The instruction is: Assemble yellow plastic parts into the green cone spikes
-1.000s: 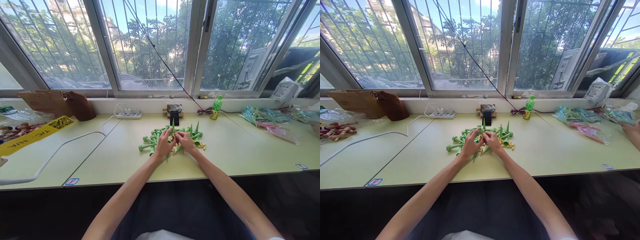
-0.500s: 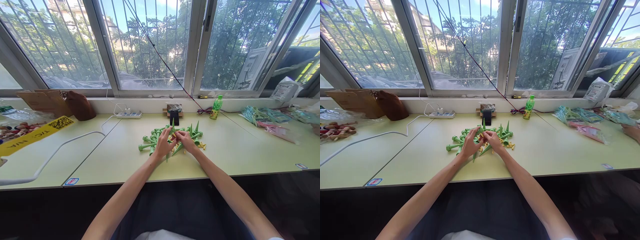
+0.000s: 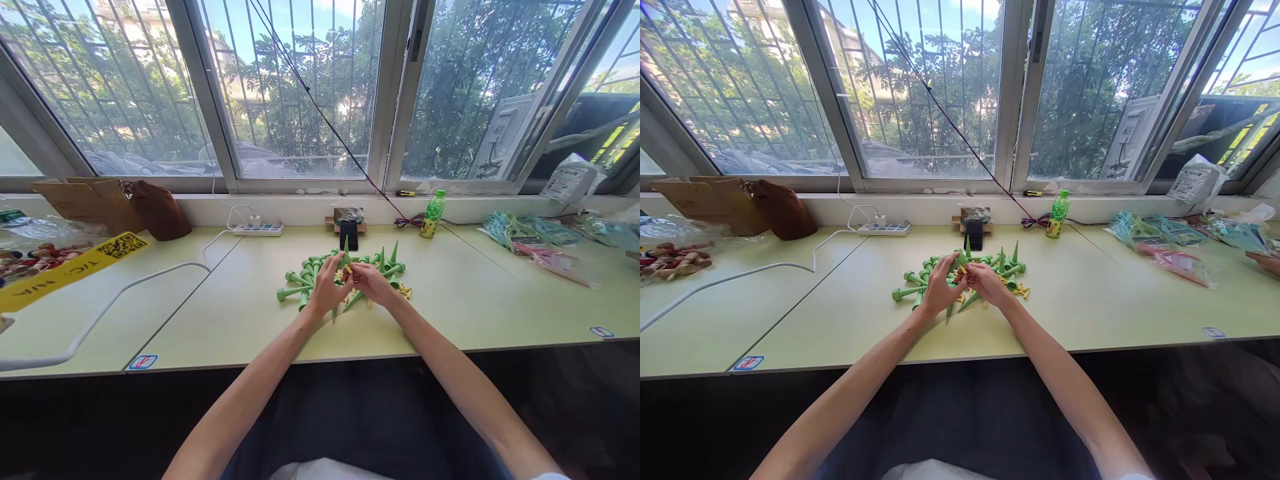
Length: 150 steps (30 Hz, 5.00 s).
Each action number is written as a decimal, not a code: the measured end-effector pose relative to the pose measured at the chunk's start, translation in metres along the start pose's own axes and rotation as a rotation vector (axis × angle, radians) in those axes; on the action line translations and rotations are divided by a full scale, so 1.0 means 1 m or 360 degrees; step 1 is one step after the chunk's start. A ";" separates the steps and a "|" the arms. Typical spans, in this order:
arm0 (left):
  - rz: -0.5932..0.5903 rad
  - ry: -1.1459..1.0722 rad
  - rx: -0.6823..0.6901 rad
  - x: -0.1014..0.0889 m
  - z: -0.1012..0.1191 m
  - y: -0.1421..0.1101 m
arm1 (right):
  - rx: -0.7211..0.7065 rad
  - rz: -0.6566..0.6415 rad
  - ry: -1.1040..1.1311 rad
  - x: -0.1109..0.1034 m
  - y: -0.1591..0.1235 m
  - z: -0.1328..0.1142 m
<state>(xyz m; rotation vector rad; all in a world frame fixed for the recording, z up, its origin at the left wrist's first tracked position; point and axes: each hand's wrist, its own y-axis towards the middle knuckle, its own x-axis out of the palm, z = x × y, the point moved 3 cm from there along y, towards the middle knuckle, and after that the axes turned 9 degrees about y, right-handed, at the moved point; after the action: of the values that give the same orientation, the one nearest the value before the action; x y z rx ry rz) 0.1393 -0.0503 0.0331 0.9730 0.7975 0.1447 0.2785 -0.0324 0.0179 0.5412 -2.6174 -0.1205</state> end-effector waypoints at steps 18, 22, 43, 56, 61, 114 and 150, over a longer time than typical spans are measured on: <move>0.0091 0.0028 -0.0017 -0.001 0.000 0.001 | -0.0598 0.0274 -0.0749 0.003 -0.003 -0.006; 0.0101 0.0017 -0.0006 0.000 -0.001 0.000 | -0.0637 0.0256 -0.0862 0.003 -0.004 -0.006; 0.0138 0.0009 0.0000 -0.001 -0.006 -0.002 | -0.0342 0.0200 -0.0515 0.004 -0.002 -0.002; 0.0120 0.0035 0.0043 0.000 -0.006 -0.004 | -0.0266 0.0099 -0.0532 0.006 -0.004 -0.002; 0.0104 -0.0006 0.0050 0.000 -0.005 -0.004 | -0.0189 0.0058 -0.0448 0.005 -0.004 0.000; 0.0053 0.0002 0.0004 0.005 -0.006 -0.003 | -0.0495 0.0287 -0.0669 0.009 -0.002 0.004; 0.0193 -0.0084 0.0061 -0.005 0.004 -0.001 | 0.0156 -0.0247 0.0286 0.004 -0.002 0.009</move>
<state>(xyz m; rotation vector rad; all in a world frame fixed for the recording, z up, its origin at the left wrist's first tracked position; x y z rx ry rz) 0.1384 -0.0556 0.0365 1.0578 0.6948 0.2083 0.2716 -0.0361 0.0114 0.7532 -2.4145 0.0079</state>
